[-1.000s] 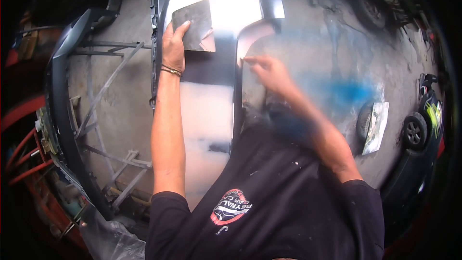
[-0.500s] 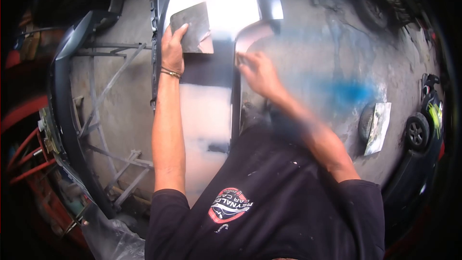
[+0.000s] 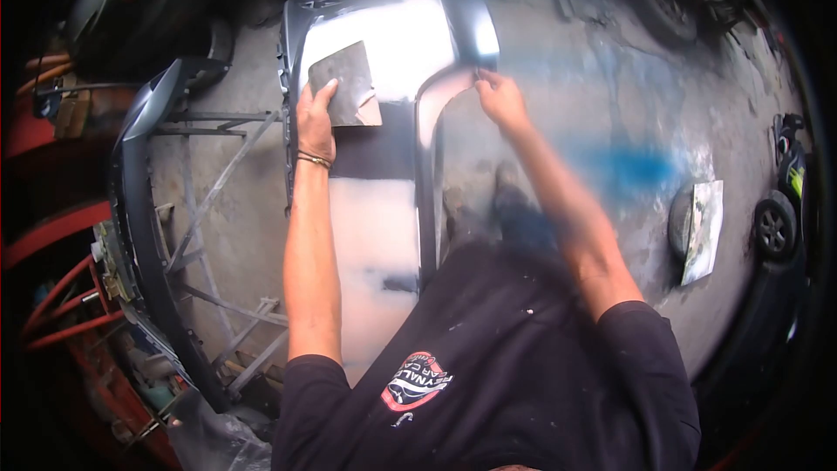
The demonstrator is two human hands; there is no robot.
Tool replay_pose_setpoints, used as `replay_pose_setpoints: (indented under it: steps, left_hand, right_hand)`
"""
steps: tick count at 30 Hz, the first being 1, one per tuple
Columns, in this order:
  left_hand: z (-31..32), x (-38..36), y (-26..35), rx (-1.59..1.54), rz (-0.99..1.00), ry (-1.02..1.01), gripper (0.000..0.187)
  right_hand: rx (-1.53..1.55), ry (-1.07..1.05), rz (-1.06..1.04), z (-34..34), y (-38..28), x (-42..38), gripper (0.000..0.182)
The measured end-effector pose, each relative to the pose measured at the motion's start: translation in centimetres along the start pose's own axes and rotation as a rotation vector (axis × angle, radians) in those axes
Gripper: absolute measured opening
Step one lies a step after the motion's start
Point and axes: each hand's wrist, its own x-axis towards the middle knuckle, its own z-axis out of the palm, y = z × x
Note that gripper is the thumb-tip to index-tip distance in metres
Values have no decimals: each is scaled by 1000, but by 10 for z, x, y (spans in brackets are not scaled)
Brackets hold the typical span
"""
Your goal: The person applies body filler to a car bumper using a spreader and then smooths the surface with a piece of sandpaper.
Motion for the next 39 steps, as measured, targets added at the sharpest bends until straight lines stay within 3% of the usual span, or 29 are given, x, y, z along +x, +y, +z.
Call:
replay_pose_setpoints:
  steps: [5, 10, 14, 16, 17, 19, 23, 25, 29, 31, 33, 35, 37, 39]
  left_hand:
    - [-1, -2, 0, -26, -8, 21, 47]
    - [0, -4, 2, -48, -9, 1, 49]
    - [2, -6, 5, -24, 18, 3, 47]
    - [7, -9, 6, -17, 47, 3, 45]
    - [9, -12, 7, -69, 26, 30, 44]
    - [19, -29, 9, -118, 9, 55, 43]
    - [78, -101, -2, -416, -170, 119, 46]
    - [105, -121, -18, -505, -214, 116, 45]
    - [111, -140, -16, -680, -337, 108, 42]
    - [102, -142, -7, -636, -356, 160, 36]
    - [95, -140, 9, -600, -273, 224, 34]
    - [79, -137, 8, -586, -234, 282, 32]
    - [51, -135, -3, -660, -145, 339, 36]
    - [40, -146, 3, -721, -211, 355, 34]
  right_hand:
    - [-28, -78, -41, 18, -6, -8, 46]
    - [-128, -89, -257, 35, -48, -71, 40]
    - [-116, -146, -307, 15, -70, -128, 39]
    - [7, -486, -143, -6, -63, -138, 44]
    - [15, -476, -148, -12, -65, -146, 44]
    - [575, -406, -42, -28, -78, -154, 43]
    - [762, -345, -166, -83, -115, -163, 41]
    - [894, -425, -182, -91, -116, -166, 39]
    - [586, -452, -345, -101, -75, -164, 42]
    - [387, -653, -291, -95, -26, -153, 42]
    - [618, -519, 43, -56, 42, -132, 40]
    - [622, -140, 212, -7, 107, -88, 36]
    - [1331, 56, 409, -4, 75, -49, 39]
    - [1370, 115, 395, 9, 62, -21, 42]
